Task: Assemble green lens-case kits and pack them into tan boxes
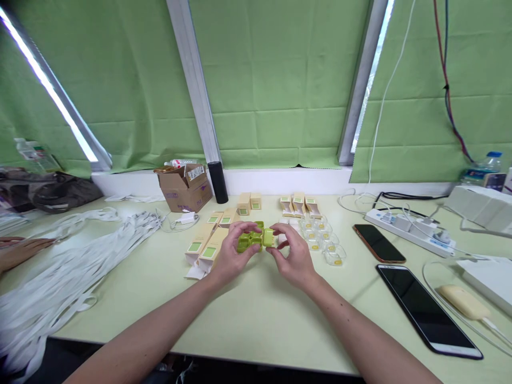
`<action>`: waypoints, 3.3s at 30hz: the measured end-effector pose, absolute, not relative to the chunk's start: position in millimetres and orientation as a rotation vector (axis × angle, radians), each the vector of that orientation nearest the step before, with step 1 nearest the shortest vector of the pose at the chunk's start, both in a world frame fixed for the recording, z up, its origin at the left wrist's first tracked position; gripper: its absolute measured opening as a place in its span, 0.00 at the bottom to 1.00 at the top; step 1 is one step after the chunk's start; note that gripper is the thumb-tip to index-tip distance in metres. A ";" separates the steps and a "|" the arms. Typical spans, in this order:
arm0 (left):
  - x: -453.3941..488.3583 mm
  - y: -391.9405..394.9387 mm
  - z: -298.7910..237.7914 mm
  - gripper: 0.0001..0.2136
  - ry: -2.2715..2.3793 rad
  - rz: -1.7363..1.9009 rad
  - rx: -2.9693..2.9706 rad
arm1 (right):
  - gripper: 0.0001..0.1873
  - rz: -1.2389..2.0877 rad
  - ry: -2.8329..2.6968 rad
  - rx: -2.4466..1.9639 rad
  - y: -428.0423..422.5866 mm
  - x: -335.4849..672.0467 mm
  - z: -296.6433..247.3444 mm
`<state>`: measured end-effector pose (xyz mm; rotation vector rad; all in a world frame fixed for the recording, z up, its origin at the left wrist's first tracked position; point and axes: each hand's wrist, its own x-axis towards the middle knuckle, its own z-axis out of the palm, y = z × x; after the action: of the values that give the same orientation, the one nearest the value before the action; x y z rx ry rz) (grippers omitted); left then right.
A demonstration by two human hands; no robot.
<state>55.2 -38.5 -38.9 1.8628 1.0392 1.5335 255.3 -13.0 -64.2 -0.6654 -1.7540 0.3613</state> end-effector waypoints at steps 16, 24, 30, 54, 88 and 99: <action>60.6 -32.7 -48.7 0.05 1.199 1.466 1.862 | 0.20 0.412 -1.723 -0.659 -16.0 249.1 -67.6; 60.4 -34.3 -44.9 0.07 1.198 1.455 1.884 | 0.19 0.416 -1.725 -0.659 -15.8 248.3 -68.6; 60.3 -34.9 -44.1 0.07 1.222 1.453 1.898 | 0.19 0.435 -1.724 -0.675 -16.1 248.7 -67.9; 58.1 -34.8 -41.1 0.07 1.263 1.467 1.896 | 0.19 0.433 -1.708 -0.685 -15.5 249.7 -66.0; 55.0 -32.6 -51.0 0.22 1.056 1.548 2.372 | 0.35 0.021 -1.877 -0.573 -16.3 254.5 -64.4; 53.8 -33.0 -48.2 0.20 1.043 1.567 2.339 | 0.23 -0.077 -1.901 -0.467 -13.0 257.8 -62.8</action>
<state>53.8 -33.0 -48.2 2.3392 1.0431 1.5670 257.8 -13.0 -62.8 -0.4673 -1.9015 -0.0769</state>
